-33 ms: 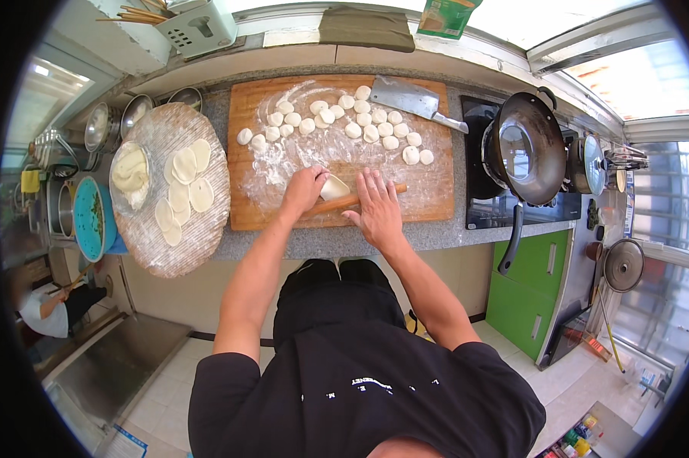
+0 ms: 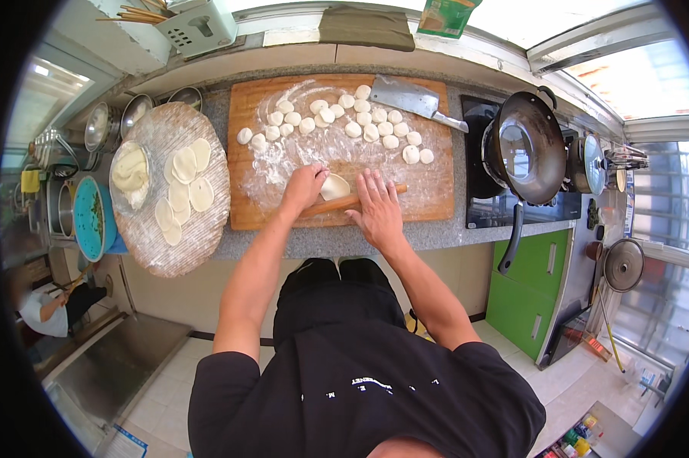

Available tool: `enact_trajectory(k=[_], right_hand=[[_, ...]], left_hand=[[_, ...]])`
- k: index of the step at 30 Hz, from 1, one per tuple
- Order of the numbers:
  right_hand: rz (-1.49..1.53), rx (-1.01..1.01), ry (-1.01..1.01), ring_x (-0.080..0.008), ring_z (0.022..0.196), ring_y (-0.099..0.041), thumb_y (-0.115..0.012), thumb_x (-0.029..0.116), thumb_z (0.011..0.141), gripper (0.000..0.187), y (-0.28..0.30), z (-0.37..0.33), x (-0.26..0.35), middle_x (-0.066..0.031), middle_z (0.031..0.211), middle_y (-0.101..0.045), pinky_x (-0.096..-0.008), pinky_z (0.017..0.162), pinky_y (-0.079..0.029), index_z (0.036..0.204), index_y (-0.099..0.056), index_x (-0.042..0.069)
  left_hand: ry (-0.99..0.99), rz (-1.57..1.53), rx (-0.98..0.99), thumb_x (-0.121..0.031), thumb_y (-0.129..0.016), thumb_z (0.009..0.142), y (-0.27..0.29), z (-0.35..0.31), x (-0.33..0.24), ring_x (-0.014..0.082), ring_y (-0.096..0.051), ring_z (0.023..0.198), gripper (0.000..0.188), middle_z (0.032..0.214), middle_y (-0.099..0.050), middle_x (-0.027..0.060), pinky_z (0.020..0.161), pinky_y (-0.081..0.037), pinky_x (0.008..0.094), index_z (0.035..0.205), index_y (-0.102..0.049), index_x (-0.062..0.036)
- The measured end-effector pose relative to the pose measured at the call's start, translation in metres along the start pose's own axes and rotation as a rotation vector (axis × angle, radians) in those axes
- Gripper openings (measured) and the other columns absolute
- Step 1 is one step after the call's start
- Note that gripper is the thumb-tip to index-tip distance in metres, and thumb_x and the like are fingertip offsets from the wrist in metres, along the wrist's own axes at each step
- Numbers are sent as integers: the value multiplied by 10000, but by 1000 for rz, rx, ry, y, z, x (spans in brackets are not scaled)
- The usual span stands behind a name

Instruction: The person uses a rolling pin to flatten small balls of dough into thin, round discs on a floured wooden board. They repeatedly pick up a dough ball, roll it flat, and place the finished disc onto a stack on a nearby tray.

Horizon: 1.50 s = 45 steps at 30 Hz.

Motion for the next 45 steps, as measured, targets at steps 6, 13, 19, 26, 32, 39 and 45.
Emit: enact_trajectory(k=[6, 13, 19, 26, 32, 39, 45], right_hand=[[-19, -75, 53, -352, 1527, -511, -706, 201, 993, 551, -5, -14, -7, -149, 1567, -594, -572, 1288, -366, 1517, -580, 86], [138, -80, 108, -327, 1361, -626, -685, 149, 977, 315, -5, -13, -12, -122, 1330, -678, -531, 1249, -428, 1281, -672, 70], [144, -82, 109, -345, 1308, -639, -757, 149, 931, 345, -4, -11, -10, -130, 1306, -682, -521, 1212, -459, 1258, -688, 64], [180, -97, 107, -368, 1270, -642, -769, 137, 919, 346, -3, -10, -6, -141, 1290, -684, -512, 1144, -482, 1246, -692, 55], [187, -130, 95, -377, 1249, -643, -771, 135, 906, 354, -2, -13, -8, -148, 1278, -685, -504, 1100, -490, 1240, -691, 52], [208, -157, 105, -372, 1172, -664, -816, 83, 852, 396, -2, -12, -6, -130, 1264, -700, -481, 1042, -517, 1232, -708, 54], [230, -159, 103, -354, 1261, -649, -762, 153, 911, 374, -3, -16, -9, -137, 1313, -685, -491, 1134, -487, 1267, -700, 55]], left_hand=[[47, -32, 96, -157, -781, 979, -4, 4, -7, 383, -789, 925, 231, 1024, -803, 240, 846, -605, 457, 1162, -803, -18], [10, -101, -90, -129, -779, 978, 22, -9, -24, 333, -792, 910, 196, 975, -802, 221, 813, -606, 427, 1107, -782, 19], [128, -266, -372, -123, -738, 1053, 120, -21, -48, 208, -777, 879, 171, 1029, -836, 127, 782, -613, 343, 1157, -804, -4], [139, -204, -959, -103, -720, 1058, 237, -52, 18, 213, -759, 972, 253, 1125, -814, 148, 876, -593, 365, 1244, -743, 68], [85, 31, -615, -53, -637, 1040, 165, -42, -25, 401, -625, 1385, 376, 1433, -669, 237, 1160, -492, 461, 1406, -684, 20], [25, 483, -519, -30, -519, 1062, 74, 7, 43, 428, -613, 1344, 370, 1475, -635, 238, 1150, -507, 479, 1379, -700, 29], [41, 369, -359, -30, -677, 976, 46, -18, 12, 391, -663, 1258, 324, 1378, -681, 243, 1073, -543, 477, 1291, -727, 29]])
Point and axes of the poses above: each hand's wrist, its own z-axis towards the middle knuckle, its own y-axis out of the back of the hand, x = y × z, the point moved 2 cm from there along z, towards the middle knuckle
